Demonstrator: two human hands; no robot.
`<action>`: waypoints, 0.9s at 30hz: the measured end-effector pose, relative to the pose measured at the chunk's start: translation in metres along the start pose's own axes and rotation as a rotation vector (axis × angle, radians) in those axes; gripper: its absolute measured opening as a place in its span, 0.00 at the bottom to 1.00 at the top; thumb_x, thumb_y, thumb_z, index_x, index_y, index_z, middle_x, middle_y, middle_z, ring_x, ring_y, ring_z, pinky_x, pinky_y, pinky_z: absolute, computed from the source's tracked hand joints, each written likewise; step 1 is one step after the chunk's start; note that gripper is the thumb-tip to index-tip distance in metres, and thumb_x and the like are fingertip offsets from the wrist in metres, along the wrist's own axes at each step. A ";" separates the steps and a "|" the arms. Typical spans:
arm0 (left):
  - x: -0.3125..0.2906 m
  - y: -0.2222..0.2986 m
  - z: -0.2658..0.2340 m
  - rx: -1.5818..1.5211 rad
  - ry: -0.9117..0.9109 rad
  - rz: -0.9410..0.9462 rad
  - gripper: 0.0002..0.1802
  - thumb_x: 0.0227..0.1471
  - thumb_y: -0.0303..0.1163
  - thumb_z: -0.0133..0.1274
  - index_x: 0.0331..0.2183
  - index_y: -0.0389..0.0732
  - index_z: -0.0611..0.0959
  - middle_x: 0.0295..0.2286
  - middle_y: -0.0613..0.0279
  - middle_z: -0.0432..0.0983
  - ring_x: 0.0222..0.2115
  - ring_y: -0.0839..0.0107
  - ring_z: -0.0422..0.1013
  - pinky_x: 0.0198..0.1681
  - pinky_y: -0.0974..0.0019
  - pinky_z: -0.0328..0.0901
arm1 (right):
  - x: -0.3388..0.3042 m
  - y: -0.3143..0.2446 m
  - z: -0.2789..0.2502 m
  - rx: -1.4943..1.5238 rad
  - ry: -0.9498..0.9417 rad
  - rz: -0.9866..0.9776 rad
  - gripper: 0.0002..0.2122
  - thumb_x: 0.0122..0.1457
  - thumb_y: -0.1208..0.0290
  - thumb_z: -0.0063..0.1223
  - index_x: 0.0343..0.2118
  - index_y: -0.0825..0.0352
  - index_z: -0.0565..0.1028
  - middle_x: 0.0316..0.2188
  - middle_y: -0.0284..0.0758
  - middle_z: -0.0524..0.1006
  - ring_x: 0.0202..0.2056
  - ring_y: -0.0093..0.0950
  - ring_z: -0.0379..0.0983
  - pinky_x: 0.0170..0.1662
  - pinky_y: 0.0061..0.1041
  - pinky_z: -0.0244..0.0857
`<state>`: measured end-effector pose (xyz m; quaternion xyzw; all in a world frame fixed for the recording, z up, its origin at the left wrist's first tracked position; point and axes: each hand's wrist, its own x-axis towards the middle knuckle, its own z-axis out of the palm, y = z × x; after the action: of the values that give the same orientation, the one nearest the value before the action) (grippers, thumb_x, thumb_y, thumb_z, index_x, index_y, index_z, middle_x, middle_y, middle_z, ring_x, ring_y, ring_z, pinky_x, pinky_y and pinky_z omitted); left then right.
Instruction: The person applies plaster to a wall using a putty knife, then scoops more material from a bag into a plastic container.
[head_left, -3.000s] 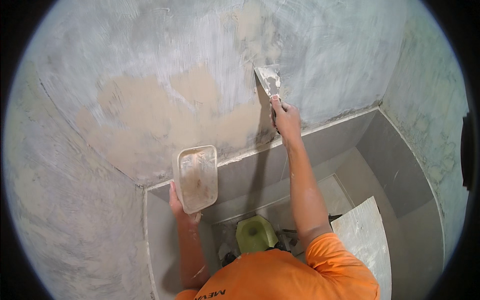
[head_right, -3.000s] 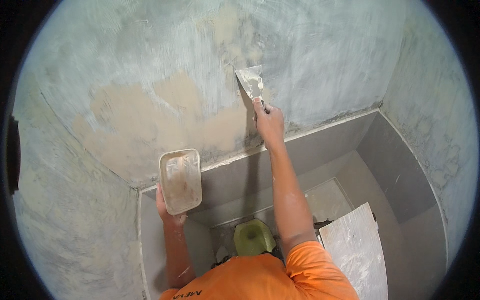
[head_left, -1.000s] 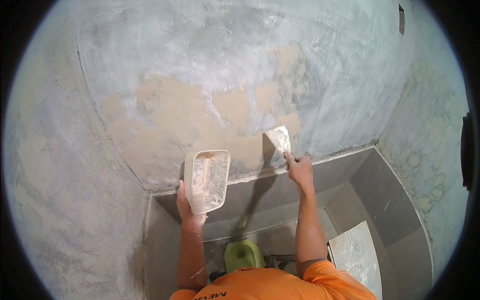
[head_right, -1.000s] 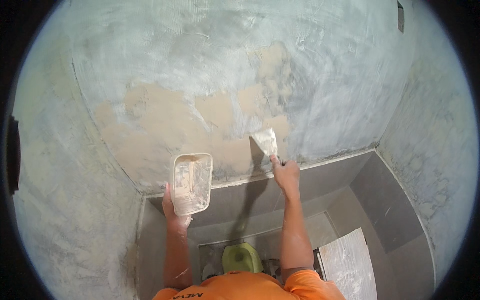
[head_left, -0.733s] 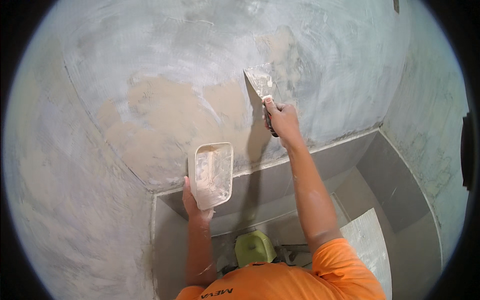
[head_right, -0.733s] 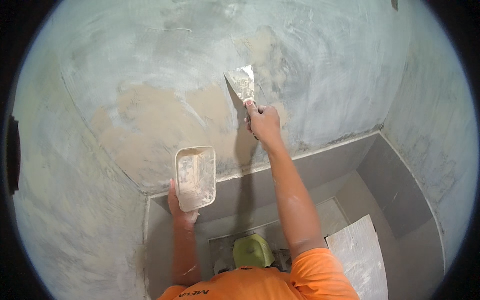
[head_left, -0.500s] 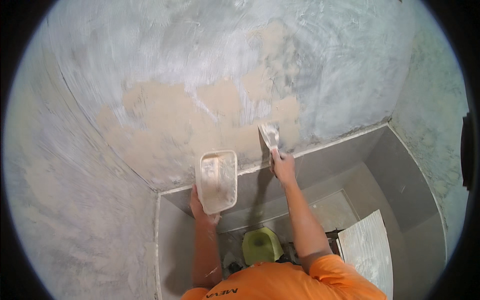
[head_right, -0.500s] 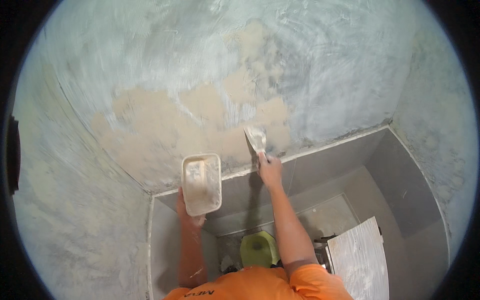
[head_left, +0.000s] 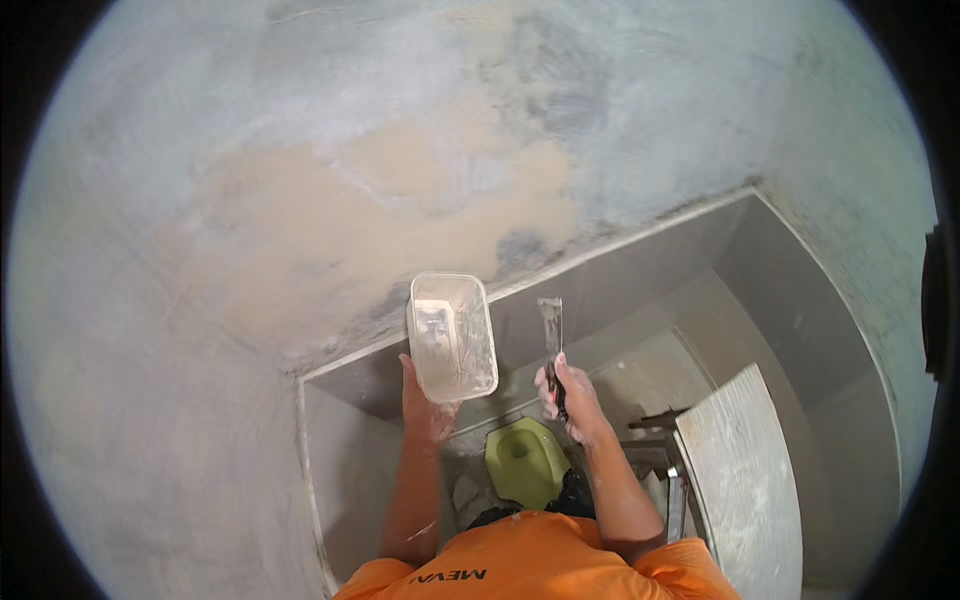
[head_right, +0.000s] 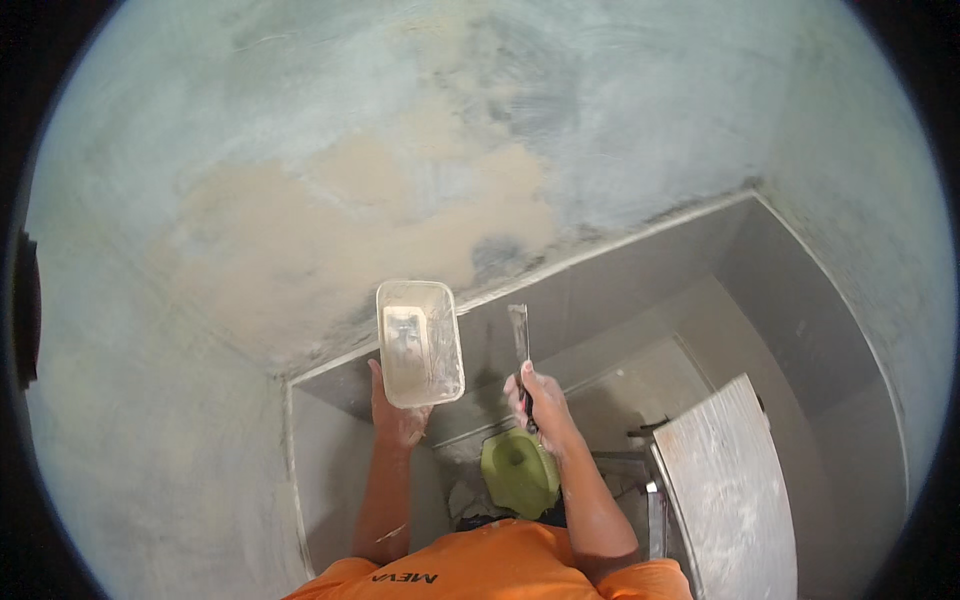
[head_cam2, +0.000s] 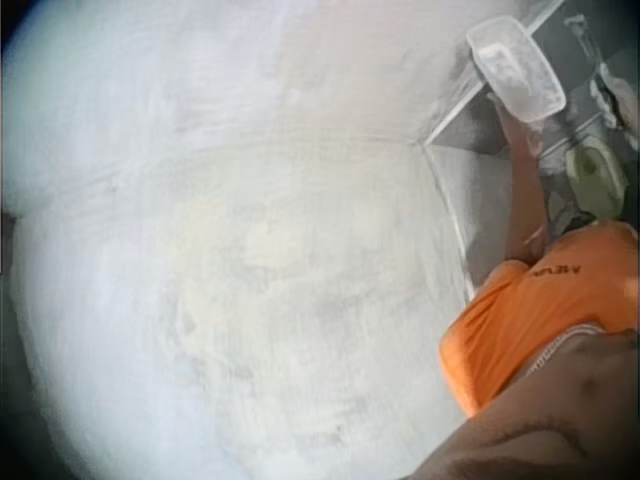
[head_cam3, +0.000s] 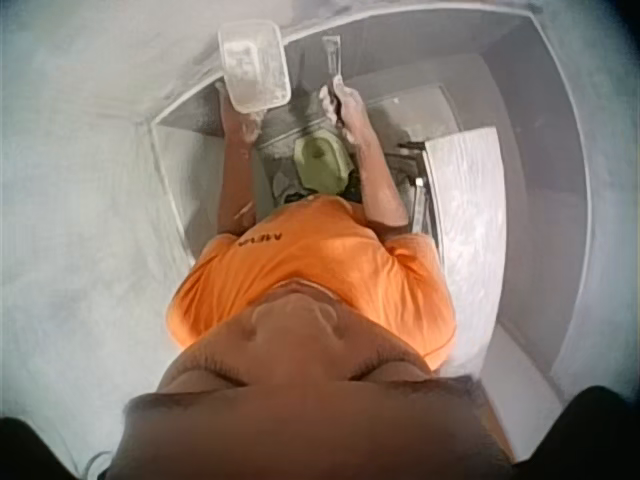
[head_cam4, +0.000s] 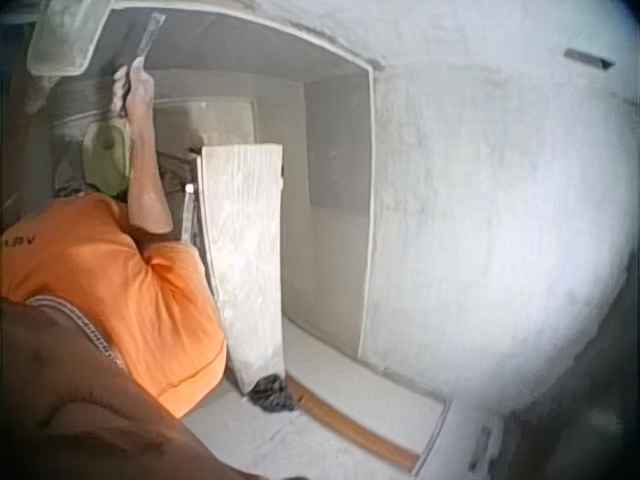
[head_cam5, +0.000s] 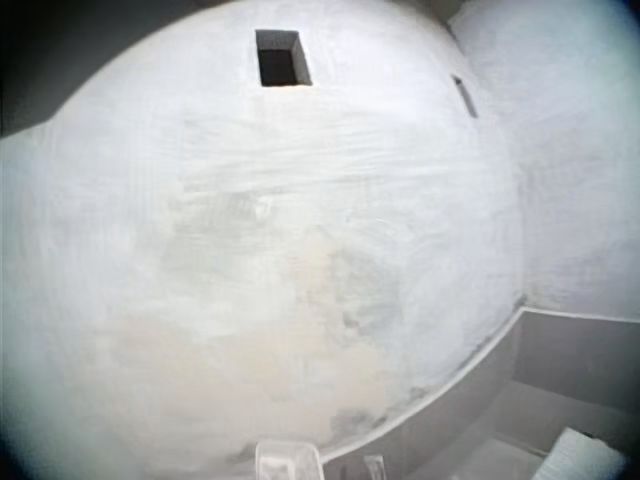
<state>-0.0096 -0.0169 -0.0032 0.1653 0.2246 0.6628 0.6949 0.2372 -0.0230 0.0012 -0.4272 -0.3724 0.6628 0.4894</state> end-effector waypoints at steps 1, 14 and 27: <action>-0.001 -0.010 -0.008 -0.016 -0.075 -0.031 0.38 0.67 0.62 0.37 0.65 0.43 0.65 0.60 0.56 0.67 0.60 0.57 0.65 0.64 0.48 0.59 | -0.015 0.007 -0.006 0.159 -0.119 0.093 0.28 0.70 0.40 0.39 0.31 0.66 0.73 0.16 0.26 0.65 0.15 0.19 0.60 0.19 0.21 0.53; -0.051 0.254 0.268 0.209 -0.503 -0.770 0.33 0.67 0.44 0.46 0.66 0.40 0.62 0.62 0.51 0.65 0.61 0.54 0.65 0.63 0.49 0.62 | -0.289 -0.366 0.326 -0.735 0.559 0.006 0.21 0.58 0.67 0.62 0.52 0.73 0.75 0.35 0.45 0.80 0.34 0.31 0.73 0.43 0.29 0.67; -0.536 -0.006 0.456 0.149 -0.713 -1.202 0.30 0.68 0.39 0.38 0.64 0.31 0.64 0.59 0.45 0.68 0.57 0.50 0.69 0.61 0.48 0.65 | -0.843 -0.333 0.186 0.010 1.086 -0.649 0.18 0.59 0.73 0.63 0.51 0.74 0.75 0.45 0.40 0.80 0.40 0.22 0.77 0.41 0.23 0.73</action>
<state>0.2270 -0.5203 0.4283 0.2670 0.0804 0.0521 0.9589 0.3058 -0.7712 0.5412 -0.5657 -0.1784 0.1712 0.7867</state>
